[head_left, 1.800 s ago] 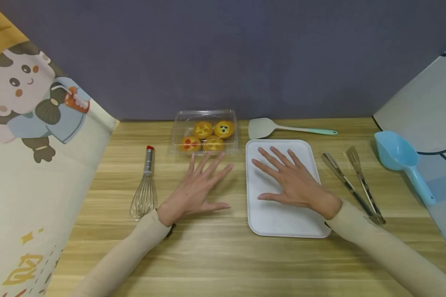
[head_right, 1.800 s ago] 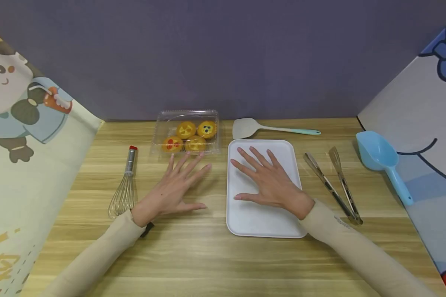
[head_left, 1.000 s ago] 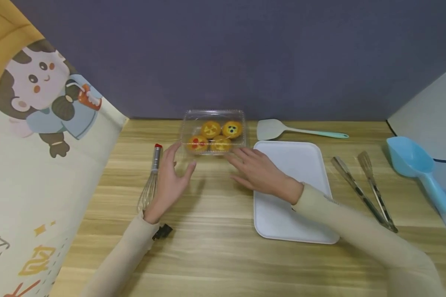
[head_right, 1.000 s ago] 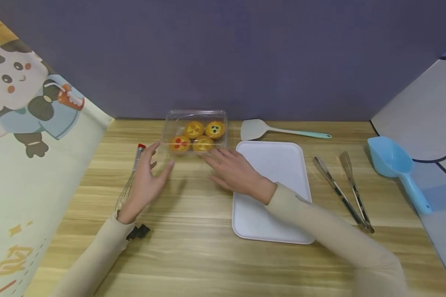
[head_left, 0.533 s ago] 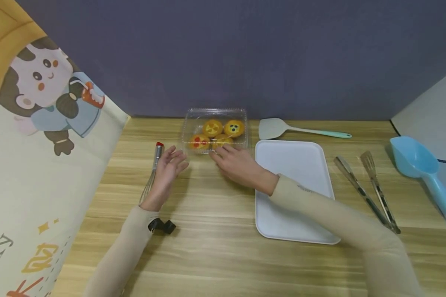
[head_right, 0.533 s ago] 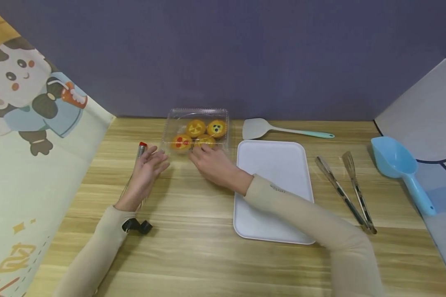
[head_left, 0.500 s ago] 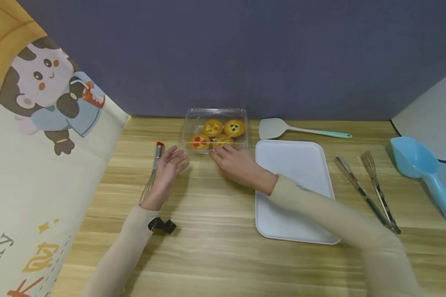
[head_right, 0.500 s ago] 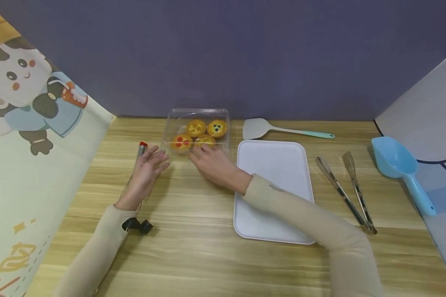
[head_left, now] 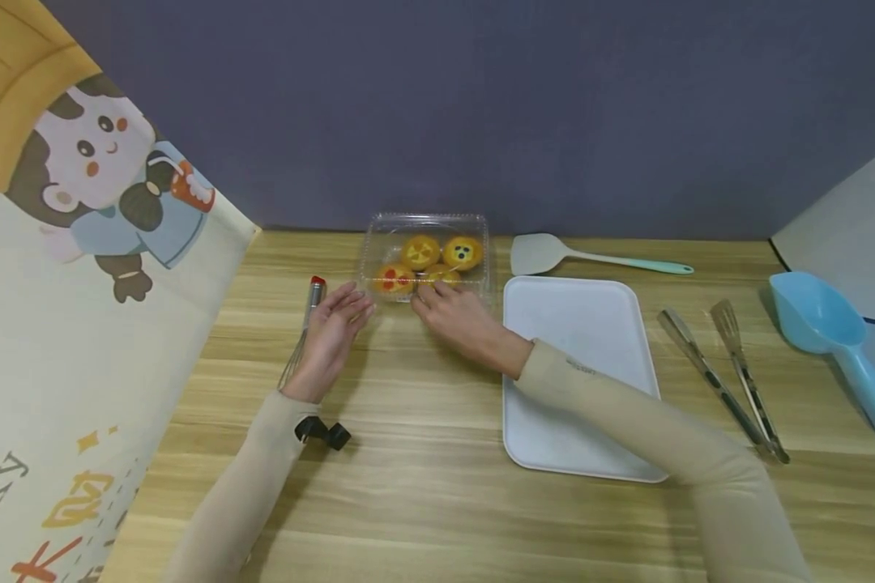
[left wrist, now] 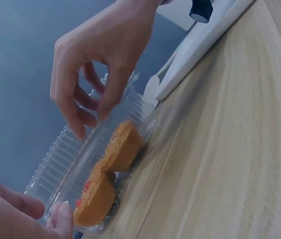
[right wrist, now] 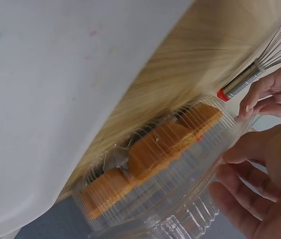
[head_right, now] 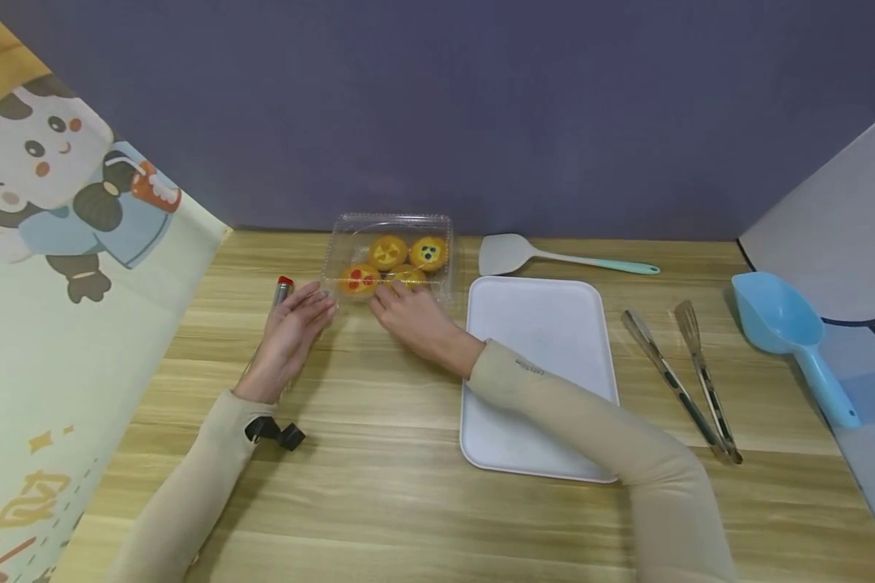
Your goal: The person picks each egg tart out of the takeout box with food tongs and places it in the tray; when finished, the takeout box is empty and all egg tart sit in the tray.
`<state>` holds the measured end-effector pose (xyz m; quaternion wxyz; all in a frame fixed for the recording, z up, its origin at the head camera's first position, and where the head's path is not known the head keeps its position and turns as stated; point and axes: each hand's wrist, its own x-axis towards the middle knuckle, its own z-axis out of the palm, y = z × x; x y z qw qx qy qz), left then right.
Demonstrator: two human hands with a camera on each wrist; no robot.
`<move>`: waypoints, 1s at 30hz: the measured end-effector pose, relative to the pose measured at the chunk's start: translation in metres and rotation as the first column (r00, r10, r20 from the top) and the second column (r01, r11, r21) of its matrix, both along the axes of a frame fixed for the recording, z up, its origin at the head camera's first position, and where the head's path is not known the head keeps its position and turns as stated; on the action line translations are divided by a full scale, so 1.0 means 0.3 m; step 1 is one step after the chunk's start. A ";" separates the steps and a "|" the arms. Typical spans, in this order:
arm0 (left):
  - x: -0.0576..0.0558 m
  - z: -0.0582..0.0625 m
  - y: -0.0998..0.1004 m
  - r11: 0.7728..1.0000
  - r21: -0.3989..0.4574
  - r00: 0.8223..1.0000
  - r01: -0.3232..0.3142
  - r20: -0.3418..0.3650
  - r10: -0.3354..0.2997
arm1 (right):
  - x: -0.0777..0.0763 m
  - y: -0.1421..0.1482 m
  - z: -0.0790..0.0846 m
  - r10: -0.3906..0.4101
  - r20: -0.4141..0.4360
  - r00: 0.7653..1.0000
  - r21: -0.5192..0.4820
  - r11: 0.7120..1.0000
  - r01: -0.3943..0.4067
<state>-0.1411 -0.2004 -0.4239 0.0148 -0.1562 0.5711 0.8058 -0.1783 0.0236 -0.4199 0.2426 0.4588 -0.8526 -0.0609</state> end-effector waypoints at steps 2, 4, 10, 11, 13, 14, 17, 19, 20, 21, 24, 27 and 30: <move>-0.007 -0.003 0.008 1.000 -0.004 1.000 -0.012 0.004 0.012 | -0.007 0.005 -0.004 0.000 -0.011 1.000 -0.002 1.000 0.000; -0.011 -0.006 0.015 1.000 -0.010 1.000 -0.019 0.010 0.019 | -0.011 0.013 -0.005 0.005 -0.012 1.000 -0.009 1.000 -0.005; -0.008 -0.017 0.036 0.999 -0.034 0.999 -0.031 0.033 0.033 | -0.016 0.040 -0.010 0.037 0.003 0.999 -0.036 0.999 -0.037; -0.006 -0.018 0.040 0.999 -0.036 0.999 -0.036 0.036 0.038 | -0.016 0.046 -0.010 0.042 0.002 0.999 -0.039 0.998 -0.042; -0.002 -0.018 0.050 0.998 -0.050 0.998 -0.039 0.041 0.041 | -0.016 0.057 -0.011 0.051 -0.004 0.999 -0.042 0.998 -0.051; 0.001 -0.018 0.055 0.997 -0.058 0.998 -0.042 0.043 0.045 | -0.016 0.062 -0.012 0.054 -0.009 0.998 -0.044 0.998 -0.055; 0.016 -0.014 0.065 0.996 -0.081 0.997 -0.045 0.052 0.049 | -0.006 0.071 -0.014 0.065 -0.030 0.997 -0.051 0.996 -0.066; 0.031 -0.012 0.067 0.994 -0.097 0.997 -0.039 0.056 0.045 | 0.004 0.074 -0.018 0.075 -0.049 0.996 -0.058 0.995 -0.078; 0.039 -0.012 0.068 0.994 -0.103 0.997 -0.040 0.057 0.046 | 0.011 0.074 -0.019 0.082 -0.059 0.995 -0.063 0.994 -0.086; 0.047 -0.012 0.068 0.993 -0.110 0.997 -0.038 0.057 0.044 | 0.018 0.074 -0.020 0.090 -0.070 0.993 -0.068 0.993 -0.095; 0.070 -0.015 0.066 0.991 -0.124 0.997 -0.041 0.053 0.048 | 0.037 0.075 -0.021 0.111 -0.097 0.989 -0.085 0.989 -0.120; 0.086 -0.018 0.066 0.990 -0.130 0.997 -0.056 0.045 0.062 | 0.054 0.076 -0.021 0.124 -0.111 0.986 -0.088 0.987 -0.134; 0.093 -0.017 0.071 0.990 -0.122 0.996 -0.076 0.044 0.082 | 0.065 0.079 -0.021 0.126 -0.108 0.986 -0.077 0.988 -0.135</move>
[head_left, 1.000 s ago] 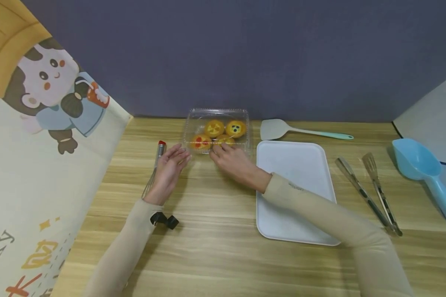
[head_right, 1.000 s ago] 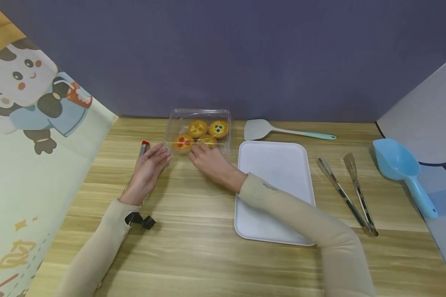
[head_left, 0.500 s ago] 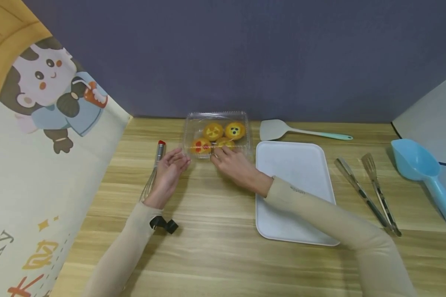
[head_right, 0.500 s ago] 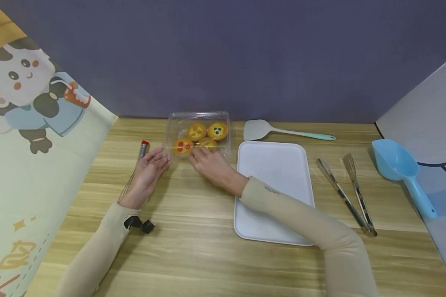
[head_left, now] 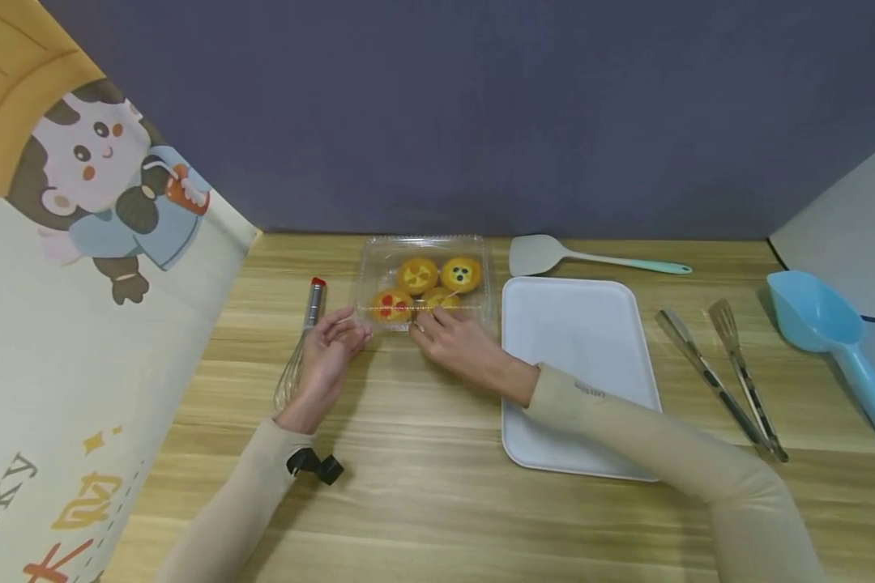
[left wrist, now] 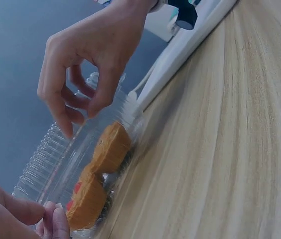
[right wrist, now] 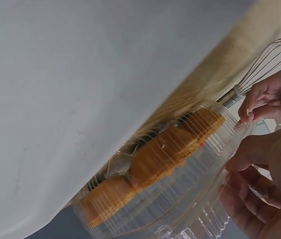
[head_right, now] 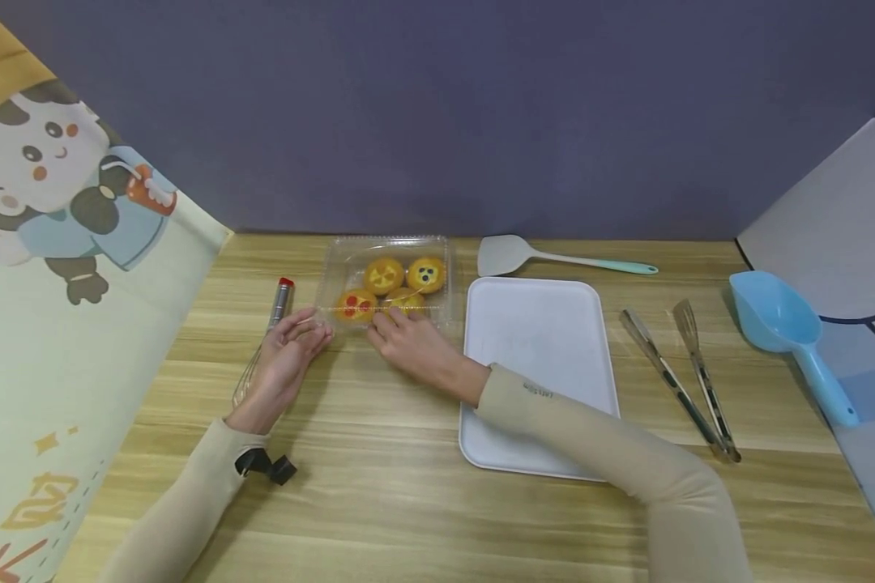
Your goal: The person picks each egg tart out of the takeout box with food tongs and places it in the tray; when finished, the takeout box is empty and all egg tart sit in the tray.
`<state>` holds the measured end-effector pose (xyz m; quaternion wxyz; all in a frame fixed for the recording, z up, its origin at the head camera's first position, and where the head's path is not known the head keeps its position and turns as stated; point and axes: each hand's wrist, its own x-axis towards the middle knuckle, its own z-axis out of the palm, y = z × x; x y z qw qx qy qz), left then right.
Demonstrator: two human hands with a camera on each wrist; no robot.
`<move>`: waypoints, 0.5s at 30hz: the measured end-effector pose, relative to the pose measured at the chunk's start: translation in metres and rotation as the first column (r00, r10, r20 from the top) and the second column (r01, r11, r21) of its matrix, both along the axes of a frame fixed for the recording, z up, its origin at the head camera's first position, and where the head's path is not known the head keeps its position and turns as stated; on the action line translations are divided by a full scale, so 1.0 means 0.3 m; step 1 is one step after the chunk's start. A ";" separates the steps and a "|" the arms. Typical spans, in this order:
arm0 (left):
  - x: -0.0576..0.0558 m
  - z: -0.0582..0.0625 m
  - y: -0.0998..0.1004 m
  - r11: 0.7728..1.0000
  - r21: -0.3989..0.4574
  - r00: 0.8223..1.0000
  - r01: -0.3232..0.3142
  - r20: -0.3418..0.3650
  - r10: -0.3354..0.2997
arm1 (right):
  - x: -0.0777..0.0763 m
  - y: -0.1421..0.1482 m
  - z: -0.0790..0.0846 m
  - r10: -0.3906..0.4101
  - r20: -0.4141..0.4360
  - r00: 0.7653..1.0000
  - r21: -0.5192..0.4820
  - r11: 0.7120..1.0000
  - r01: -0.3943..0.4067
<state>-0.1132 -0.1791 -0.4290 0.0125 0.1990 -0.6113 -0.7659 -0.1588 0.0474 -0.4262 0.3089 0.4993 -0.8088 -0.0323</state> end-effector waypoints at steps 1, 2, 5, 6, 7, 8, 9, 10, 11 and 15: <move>0.002 0.000 0.001 1.000 0.007 1.000 -0.009 -0.001 0.009 | 0.002 0.000 0.000 -0.002 -0.003 1.000 0.004 1.000 0.002; 0.003 0.001 0.003 1.000 0.011 1.000 -0.015 0.001 0.015 | 0.004 0.001 0.000 -0.002 -0.003 1.000 0.007 1.000 0.003; 0.004 0.002 0.005 0.999 0.021 1.000 -0.029 0.004 0.029 | 0.005 0.000 0.000 -0.001 0.008 1.000 0.006 1.000 0.001; 0.004 0.003 0.004 0.999 0.023 1.000 -0.031 0.005 0.031 | 0.005 -0.001 0.000 0.000 0.011 1.000 0.005 1.000 0.000; 0.004 0.004 0.003 0.999 0.021 0.999 -0.032 0.005 0.032 | 0.005 -0.001 0.000 0.001 0.011 1.000 0.001 1.000 -0.001; 0.005 0.005 0.003 0.999 0.020 0.999 -0.034 0.005 0.034 | 0.005 -0.002 0.001 0.003 0.015 1.000 -0.001 1.000 -0.003; 0.006 0.006 0.003 0.999 0.023 0.999 -0.038 0.004 0.038 | 0.005 -0.002 0.001 0.006 0.018 1.000 -0.004 1.000 -0.005; 0.006 0.006 0.002 0.999 0.023 0.999 -0.040 0.003 0.040 | 0.005 -0.003 0.001 0.007 0.020 1.000 -0.006 1.000 -0.007; 0.007 0.007 0.002 0.999 0.022 0.999 -0.040 0.002 0.040 | 0.005 -0.003 0.001 0.009 0.021 1.000 -0.007 1.000 -0.009; 0.008 0.008 0.002 0.999 0.024 0.999 -0.045 0.000 0.045 | 0.005 -0.003 0.002 0.011 0.037 0.999 -0.010 1.000 -0.010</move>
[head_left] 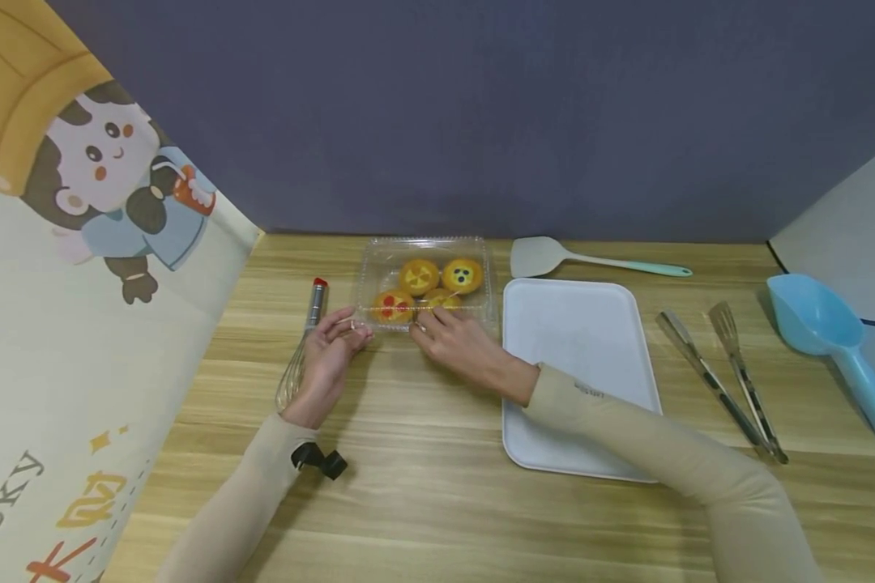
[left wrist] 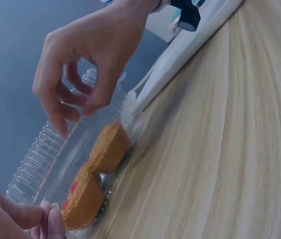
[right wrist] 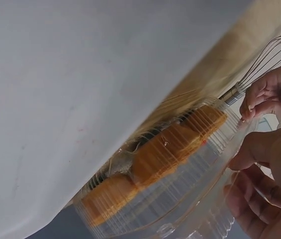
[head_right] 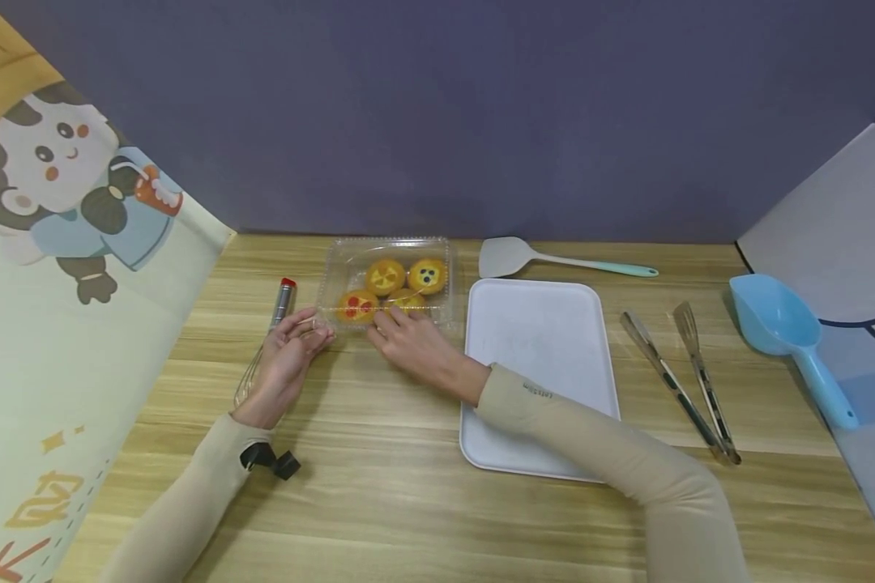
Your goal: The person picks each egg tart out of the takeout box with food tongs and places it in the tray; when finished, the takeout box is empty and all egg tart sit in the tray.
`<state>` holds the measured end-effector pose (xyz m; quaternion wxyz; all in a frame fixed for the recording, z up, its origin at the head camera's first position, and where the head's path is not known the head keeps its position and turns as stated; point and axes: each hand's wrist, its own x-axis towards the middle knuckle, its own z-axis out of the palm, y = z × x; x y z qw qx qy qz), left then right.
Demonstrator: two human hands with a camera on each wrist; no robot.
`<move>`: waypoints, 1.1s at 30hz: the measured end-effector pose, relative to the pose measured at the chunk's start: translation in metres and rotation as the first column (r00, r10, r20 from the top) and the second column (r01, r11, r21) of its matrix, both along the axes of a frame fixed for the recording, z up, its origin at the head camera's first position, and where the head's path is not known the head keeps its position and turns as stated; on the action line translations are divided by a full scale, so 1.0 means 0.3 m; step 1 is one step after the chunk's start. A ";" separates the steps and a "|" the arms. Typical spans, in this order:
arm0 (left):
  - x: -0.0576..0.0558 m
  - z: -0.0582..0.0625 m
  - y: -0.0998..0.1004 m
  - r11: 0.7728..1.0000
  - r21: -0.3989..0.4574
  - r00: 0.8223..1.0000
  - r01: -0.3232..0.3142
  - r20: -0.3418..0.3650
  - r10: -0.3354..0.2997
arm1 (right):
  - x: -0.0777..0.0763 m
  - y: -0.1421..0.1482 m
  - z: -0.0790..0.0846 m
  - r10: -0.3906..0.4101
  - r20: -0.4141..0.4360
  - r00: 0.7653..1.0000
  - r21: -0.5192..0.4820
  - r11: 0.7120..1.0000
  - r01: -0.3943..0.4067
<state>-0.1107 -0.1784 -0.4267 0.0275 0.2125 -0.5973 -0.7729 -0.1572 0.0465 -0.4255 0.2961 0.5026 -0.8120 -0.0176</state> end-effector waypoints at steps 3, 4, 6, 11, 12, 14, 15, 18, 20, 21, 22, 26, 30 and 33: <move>-0.002 0.001 -0.004 1.000 -0.003 1.000 0.004 0.005 -0.004 | -0.003 0.000 0.004 0.000 0.011 1.000 0.000 1.000 0.000; -0.002 0.000 -0.004 1.000 -0.005 1.000 0.004 0.007 -0.004 | -0.003 0.001 0.005 0.001 0.014 1.000 -0.003 1.000 -0.001; -0.002 0.002 -0.004 1.000 -0.012 1.000 0.007 0.011 -0.007 | -0.005 0.003 0.007 0.004 0.016 1.000 -0.008 1.000 -0.004; -0.007 0.001 -0.006 1.000 -0.028 1.000 0.011 0.019 -0.010 | -0.007 0.008 0.017 0.018 0.047 0.999 -0.014 1.000 -0.017; -0.008 0.000 -0.007 0.999 -0.031 1.000 0.011 0.019 -0.011 | -0.008 0.009 0.020 0.021 0.056 0.998 -0.013 1.000 -0.020; -0.011 0.000 -0.009 0.999 -0.033 1.000 0.015 0.023 -0.014 | -0.008 0.010 0.026 0.025 0.073 0.997 -0.008 1.000 -0.024; -0.012 -0.001 -0.010 0.999 -0.033 1.000 0.016 0.024 -0.016 | -0.009 0.011 0.028 0.027 0.081 0.996 -0.008 1.000 -0.027; -0.012 -0.003 -0.012 0.999 -0.031 0.999 0.020 0.026 -0.019 | -0.008 0.012 0.036 0.029 0.100 0.995 -0.004 1.000 -0.029; -0.013 -0.004 -0.015 0.999 -0.031 0.999 0.023 0.028 -0.022 | -0.009 0.011 0.040 0.028 0.111 0.993 0.001 1.000 -0.028; -0.013 -0.005 -0.016 0.999 -0.030 0.999 0.022 0.028 -0.021 | -0.009 0.011 0.042 0.027 0.116 0.993 0.004 1.000 -0.028; -0.013 -0.006 -0.017 0.999 -0.028 0.999 0.023 0.027 -0.022 | -0.009 0.011 0.044 0.026 0.117 0.993 0.010 1.000 -0.027; -0.016 -0.010 -0.020 0.999 -0.027 0.999 0.029 0.021 -0.028 | -0.014 0.012 0.054 0.026 0.118 0.993 0.024 0.999 -0.029; -0.018 -0.011 -0.022 0.999 -0.029 0.999 0.034 0.022 -0.033 | -0.025 0.014 0.065 0.036 0.095 0.995 0.005 0.999 -0.037; -0.018 -0.008 -0.024 0.998 -0.022 0.998 0.062 0.031 -0.061 | -0.035 0.017 0.073 0.060 0.061 0.996 -0.028 0.998 -0.059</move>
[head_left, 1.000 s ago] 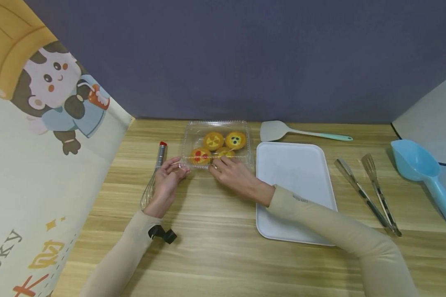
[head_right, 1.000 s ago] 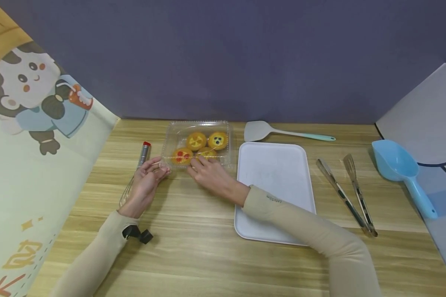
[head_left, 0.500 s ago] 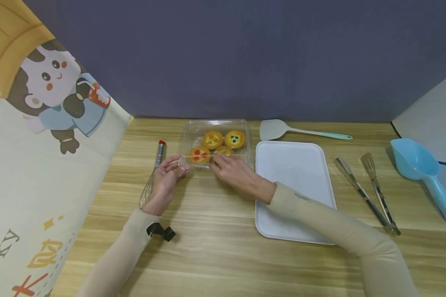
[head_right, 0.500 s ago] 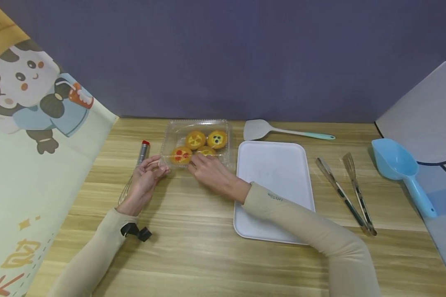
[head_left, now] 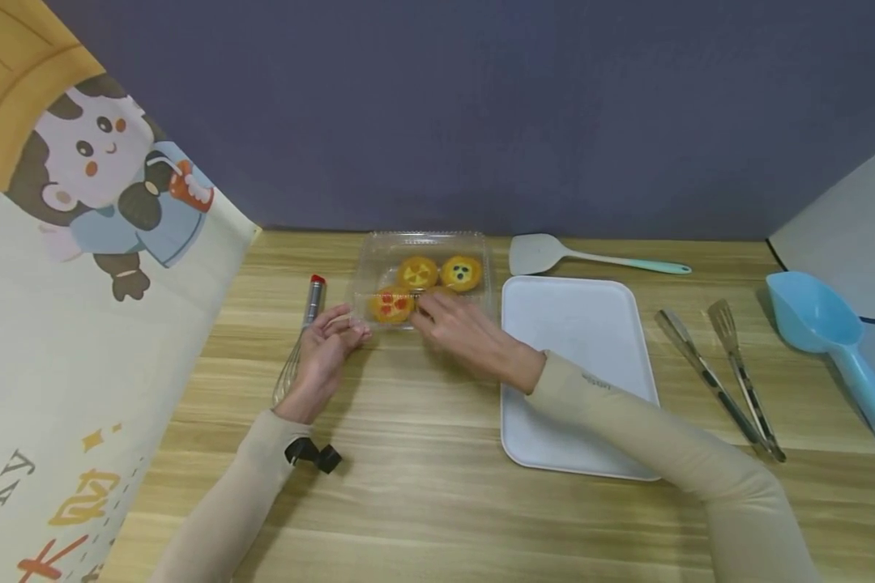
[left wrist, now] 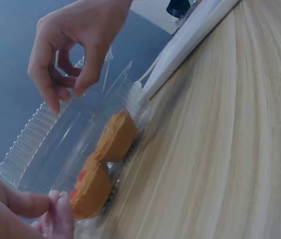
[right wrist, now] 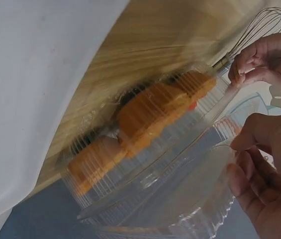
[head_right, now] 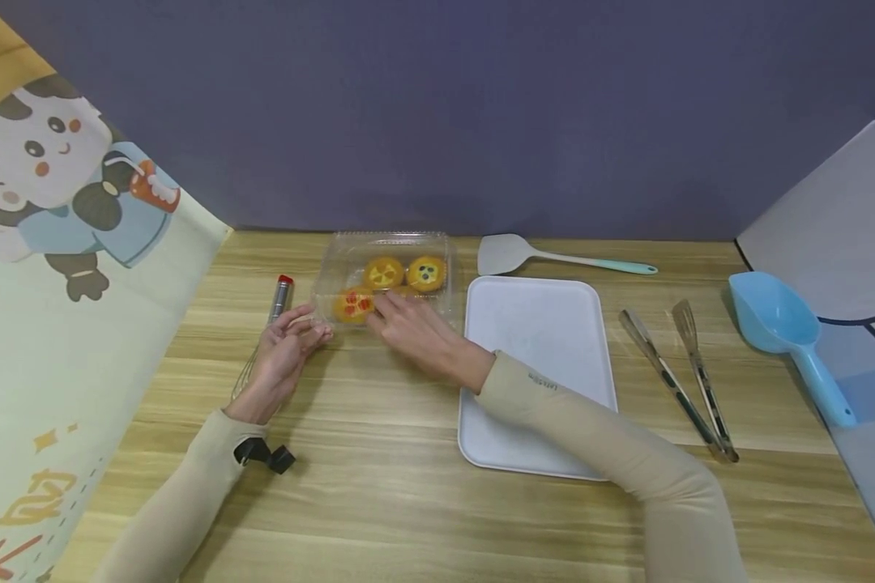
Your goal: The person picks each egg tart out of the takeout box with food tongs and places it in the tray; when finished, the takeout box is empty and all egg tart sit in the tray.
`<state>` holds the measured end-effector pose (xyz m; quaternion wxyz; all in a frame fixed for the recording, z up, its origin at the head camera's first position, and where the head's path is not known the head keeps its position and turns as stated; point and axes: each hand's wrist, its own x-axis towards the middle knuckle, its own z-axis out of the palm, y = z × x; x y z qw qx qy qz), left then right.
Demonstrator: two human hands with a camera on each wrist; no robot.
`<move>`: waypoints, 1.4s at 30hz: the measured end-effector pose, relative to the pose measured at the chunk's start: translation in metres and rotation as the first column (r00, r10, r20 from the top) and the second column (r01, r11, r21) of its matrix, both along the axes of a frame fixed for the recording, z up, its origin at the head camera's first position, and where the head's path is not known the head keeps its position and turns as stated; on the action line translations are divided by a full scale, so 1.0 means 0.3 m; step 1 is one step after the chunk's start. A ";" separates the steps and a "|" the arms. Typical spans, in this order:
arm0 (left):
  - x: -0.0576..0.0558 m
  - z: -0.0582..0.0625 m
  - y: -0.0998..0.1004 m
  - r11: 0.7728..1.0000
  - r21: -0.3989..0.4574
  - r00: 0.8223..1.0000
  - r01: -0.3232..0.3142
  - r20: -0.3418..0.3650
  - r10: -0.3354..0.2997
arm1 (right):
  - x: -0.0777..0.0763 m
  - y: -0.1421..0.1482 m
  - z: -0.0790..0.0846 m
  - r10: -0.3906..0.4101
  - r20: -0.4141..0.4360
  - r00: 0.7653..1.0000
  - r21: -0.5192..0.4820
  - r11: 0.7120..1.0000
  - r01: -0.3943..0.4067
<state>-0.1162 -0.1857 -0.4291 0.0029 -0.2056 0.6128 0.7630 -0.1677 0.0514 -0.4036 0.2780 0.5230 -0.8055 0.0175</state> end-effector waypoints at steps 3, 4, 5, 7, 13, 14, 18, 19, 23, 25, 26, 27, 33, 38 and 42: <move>-0.003 0.007 0.001 0.999 0.033 1.000 0.029 0.002 -0.029 | -0.010 0.011 0.009 0.025 -0.043 0.999 -0.033 0.999 -0.027; -0.004 0.009 0.000 0.998 0.042 0.999 0.041 0.005 -0.041 | -0.013 0.016 0.014 0.030 -0.055 0.998 -0.043 0.999 -0.032; -0.005 0.012 0.001 0.998 0.043 0.999 0.048 0.007 -0.049 | -0.016 0.020 0.020 0.030 -0.067 0.997 -0.053 0.998 -0.034; -0.010 0.019 0.002 0.997 0.036 0.998 0.065 0.021 -0.066 | -0.022 0.032 0.035 0.018 -0.092 0.996 -0.070 0.997 -0.024; -0.046 0.052 0.008 0.986 -0.097 0.990 0.136 0.060 -0.131 | -0.037 0.078 0.081 -0.042 -0.093 0.995 -0.106 0.994 0.033; -0.055 0.059 0.008 0.981 -0.125 0.988 0.150 0.066 -0.142 | -0.039 0.087 0.087 -0.048 -0.083 0.995 -0.113 0.993 0.038; -0.098 0.083 0.001 0.958 -0.207 0.978 0.199 0.103 -0.181 | -0.052 0.121 0.112 -0.067 -0.055 0.996 -0.153 0.987 0.058; -0.110 0.088 -0.001 0.953 -0.220 0.976 0.210 0.111 -0.190 | -0.056 0.128 0.118 -0.069 -0.049 0.996 -0.166 0.984 0.060; -0.166 0.102 -0.012 0.939 -0.240 0.966 0.247 0.140 -0.219 | -0.075 0.157 0.140 -0.078 -0.042 0.996 -0.221 0.973 0.067; -0.196 0.106 -0.021 0.935 -0.230 0.959 0.269 0.151 -0.238 | -0.085 0.169 0.150 -0.081 -0.038 0.996 -0.242 0.968 0.069; -0.211 0.106 -0.026 0.935 -0.222 0.957 0.275 0.155 -0.244 | -0.090 0.175 0.155 -0.084 -0.036 0.996 -0.248 0.966 0.073; -0.226 0.107 -0.031 0.935 -0.215 0.954 0.282 0.160 -0.251 | -0.094 0.180 0.160 -0.089 -0.036 0.995 -0.252 0.965 0.077; -0.282 0.099 -0.056 0.922 -0.201 0.938 0.329 0.186 -0.294 | -0.107 0.211 0.183 -0.114 -0.011 0.993 -0.265 0.958 0.107; -0.278 0.093 -0.073 0.909 -0.233 0.933 0.345 0.194 -0.304 | -0.095 0.222 0.206 -0.130 0.106 0.986 -0.342 0.926 0.158; -0.266 0.084 -0.086 0.886 -0.275 0.924 0.373 0.201 -0.327 | -0.090 0.240 0.213 -0.124 0.229 0.966 -0.399 0.893 0.210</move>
